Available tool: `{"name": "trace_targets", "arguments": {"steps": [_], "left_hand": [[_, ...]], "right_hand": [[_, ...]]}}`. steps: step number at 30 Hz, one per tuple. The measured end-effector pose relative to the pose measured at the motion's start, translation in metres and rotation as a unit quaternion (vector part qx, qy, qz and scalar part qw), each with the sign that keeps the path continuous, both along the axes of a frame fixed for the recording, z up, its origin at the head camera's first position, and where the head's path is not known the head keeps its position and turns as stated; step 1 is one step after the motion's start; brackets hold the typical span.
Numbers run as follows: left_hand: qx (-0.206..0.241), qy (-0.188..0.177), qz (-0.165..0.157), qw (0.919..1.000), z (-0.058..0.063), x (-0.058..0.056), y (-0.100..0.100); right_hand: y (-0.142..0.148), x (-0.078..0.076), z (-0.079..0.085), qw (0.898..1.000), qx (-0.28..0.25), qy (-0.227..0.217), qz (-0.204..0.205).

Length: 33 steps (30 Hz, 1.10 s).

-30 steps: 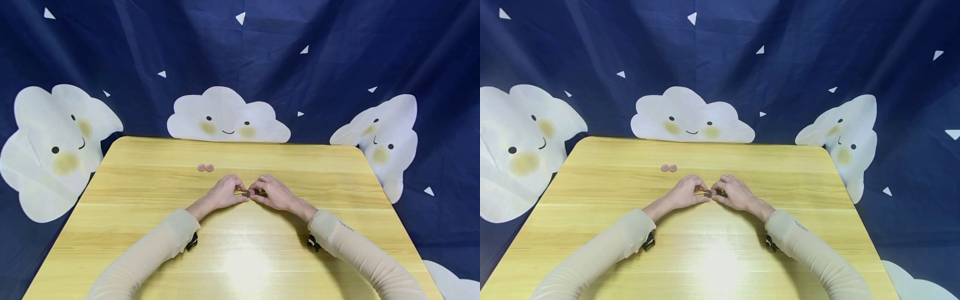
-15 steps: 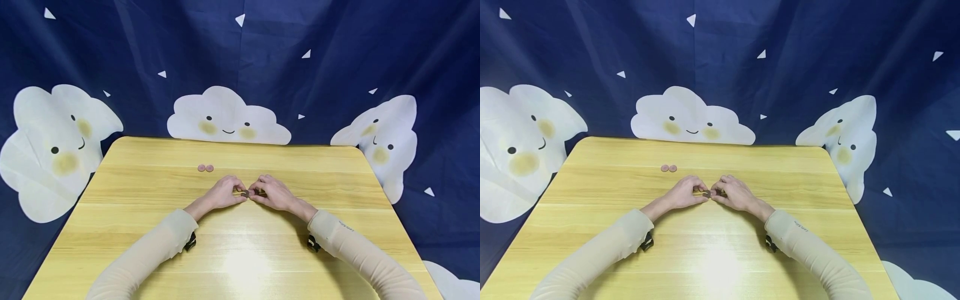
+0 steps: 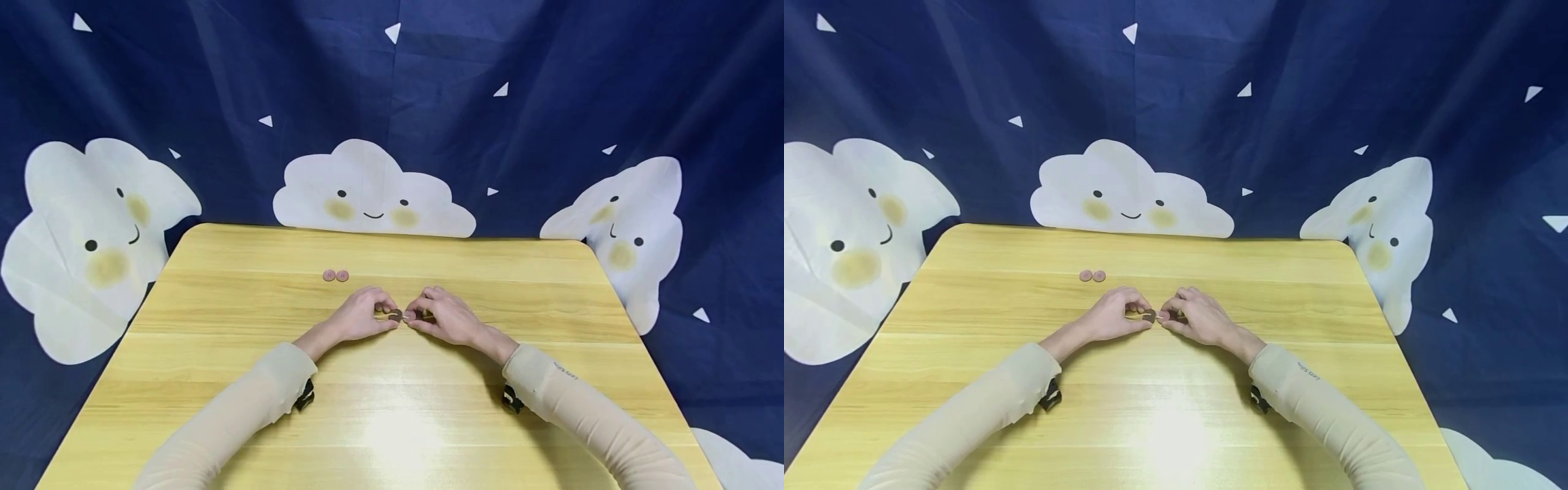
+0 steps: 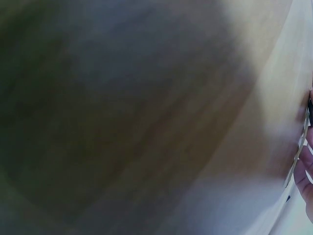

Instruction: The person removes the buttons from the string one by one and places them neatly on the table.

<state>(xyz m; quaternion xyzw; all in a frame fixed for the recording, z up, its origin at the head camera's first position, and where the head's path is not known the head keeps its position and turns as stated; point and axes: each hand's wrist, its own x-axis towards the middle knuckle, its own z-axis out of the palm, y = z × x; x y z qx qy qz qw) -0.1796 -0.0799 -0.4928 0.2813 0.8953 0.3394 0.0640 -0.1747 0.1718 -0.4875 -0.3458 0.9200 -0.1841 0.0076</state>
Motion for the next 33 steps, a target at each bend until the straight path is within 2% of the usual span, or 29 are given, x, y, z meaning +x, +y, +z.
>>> {"name": "trace_targets", "arguments": {"steps": [13, 33], "left_hand": [[0.004, -0.007, 0.008, 0.9999, 0.000, -0.001, -0.010], [0.015, 0.013, 0.010, 0.9998, 0.001, 0.001, -0.027]], "right_hand": [[0.000, 0.001, -0.001, 1.000, -0.002, 0.002, 0.002], [0.001, 0.000, 0.000, 1.000, 0.003, -0.005, 0.004]]}}
